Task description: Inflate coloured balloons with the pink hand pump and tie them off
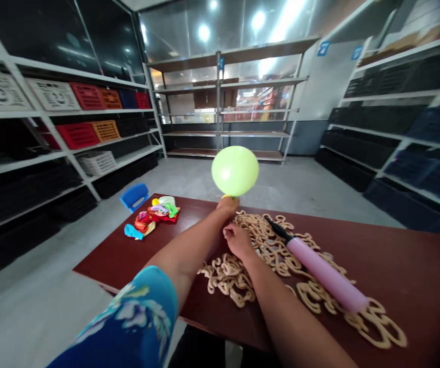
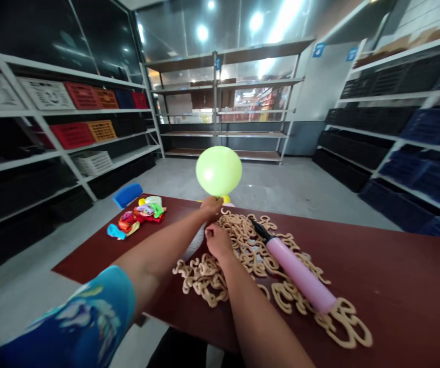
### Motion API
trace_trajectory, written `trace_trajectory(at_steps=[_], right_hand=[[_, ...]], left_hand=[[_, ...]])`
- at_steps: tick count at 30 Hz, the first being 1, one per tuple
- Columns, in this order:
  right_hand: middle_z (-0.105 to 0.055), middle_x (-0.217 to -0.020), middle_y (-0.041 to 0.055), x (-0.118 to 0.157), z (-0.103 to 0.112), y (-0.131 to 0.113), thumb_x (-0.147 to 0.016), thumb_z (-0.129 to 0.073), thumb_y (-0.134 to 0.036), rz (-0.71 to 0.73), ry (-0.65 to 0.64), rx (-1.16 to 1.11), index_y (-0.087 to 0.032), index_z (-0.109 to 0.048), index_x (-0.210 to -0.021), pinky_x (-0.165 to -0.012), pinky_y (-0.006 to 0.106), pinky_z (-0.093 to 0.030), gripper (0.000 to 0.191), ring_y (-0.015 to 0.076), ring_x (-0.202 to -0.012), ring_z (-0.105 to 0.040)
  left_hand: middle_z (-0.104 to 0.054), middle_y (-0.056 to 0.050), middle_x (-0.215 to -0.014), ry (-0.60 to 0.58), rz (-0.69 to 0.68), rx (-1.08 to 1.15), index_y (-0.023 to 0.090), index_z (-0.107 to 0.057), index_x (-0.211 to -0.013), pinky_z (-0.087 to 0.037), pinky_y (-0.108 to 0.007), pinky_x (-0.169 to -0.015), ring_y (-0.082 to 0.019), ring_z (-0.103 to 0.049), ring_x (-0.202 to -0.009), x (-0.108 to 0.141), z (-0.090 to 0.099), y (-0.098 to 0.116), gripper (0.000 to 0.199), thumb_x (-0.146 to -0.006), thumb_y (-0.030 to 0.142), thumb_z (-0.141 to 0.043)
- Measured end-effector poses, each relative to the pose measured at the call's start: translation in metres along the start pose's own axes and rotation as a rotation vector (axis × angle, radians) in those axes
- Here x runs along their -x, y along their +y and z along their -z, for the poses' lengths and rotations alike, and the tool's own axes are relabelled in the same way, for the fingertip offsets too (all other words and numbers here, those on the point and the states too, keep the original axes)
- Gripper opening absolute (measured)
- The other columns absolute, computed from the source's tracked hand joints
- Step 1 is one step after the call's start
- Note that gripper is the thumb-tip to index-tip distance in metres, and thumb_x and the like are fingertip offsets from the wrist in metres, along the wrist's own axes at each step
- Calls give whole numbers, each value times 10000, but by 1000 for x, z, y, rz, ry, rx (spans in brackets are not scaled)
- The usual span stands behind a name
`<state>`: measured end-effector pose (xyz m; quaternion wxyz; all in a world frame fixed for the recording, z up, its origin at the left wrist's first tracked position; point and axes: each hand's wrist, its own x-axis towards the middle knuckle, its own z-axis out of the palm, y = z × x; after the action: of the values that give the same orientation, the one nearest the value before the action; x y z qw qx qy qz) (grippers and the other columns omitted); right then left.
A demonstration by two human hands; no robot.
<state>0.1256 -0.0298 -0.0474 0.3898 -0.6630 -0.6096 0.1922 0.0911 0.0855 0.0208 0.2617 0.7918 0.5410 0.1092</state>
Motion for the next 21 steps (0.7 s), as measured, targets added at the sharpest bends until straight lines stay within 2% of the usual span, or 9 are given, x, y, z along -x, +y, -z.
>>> trace_trajectory(at_steps=[2,5,9,13,17,21], right_hand=[[-633,-764,17,-1,0,1,-772,-471,-223,-13,-3,14,-211,-599,-810,-620,243,-363,134,135,-683,-550],[-633,-761,18,-1,1,1,-775,-467,-242,-33,-14,19,-211,-598,-800,-602,241,-358,137,136,-668,-547],[-632,-739,9,0,2,1,-771,-456,-250,-30,-3,19,-219,-603,-809,-598,240,-363,155,131,-642,-549],[-631,-712,5,0,1,3,-769,-450,-276,-18,5,18,-225,-606,-808,-587,239,-370,168,130,-621,-554],[-627,-684,2,0,0,6,-767,-453,-300,-14,13,-4,-228,-605,-797,-588,239,-380,172,131,-612,-560],[-630,-698,4,-1,-1,9,-761,-457,-315,-26,6,-5,-225,-606,-808,-593,242,-385,181,128,-600,-562]], left_hand=[[-607,-215,-1029,10,54,11,71,-618,-1010,-413,-318,-777,-266,-556,-987,-7,-5,-1,615,-842,496,-207],[-585,-194,-1089,106,39,71,99,-594,-1062,-409,-323,-802,-264,-550,-993,-9,-13,-12,604,-814,545,-270],[-518,-185,-1185,241,32,51,130,-518,-1176,-396,-305,-824,-252,-532,-1022,-1,-6,-44,510,-785,443,-424],[-528,-167,-1159,333,137,-58,147,-570,-1089,-396,-302,-824,-228,-551,-976,16,27,-91,377,-781,331,-454],[-586,-154,-1059,429,166,-124,139,-605,-973,-398,-300,-809,-215,-555,-947,40,74,-140,283,-773,275,-459],[-644,-87,-916,463,262,-135,176,-616,-924,-412,-269,-691,-192,-578,-820,76,123,-186,252,-762,269,-446]])
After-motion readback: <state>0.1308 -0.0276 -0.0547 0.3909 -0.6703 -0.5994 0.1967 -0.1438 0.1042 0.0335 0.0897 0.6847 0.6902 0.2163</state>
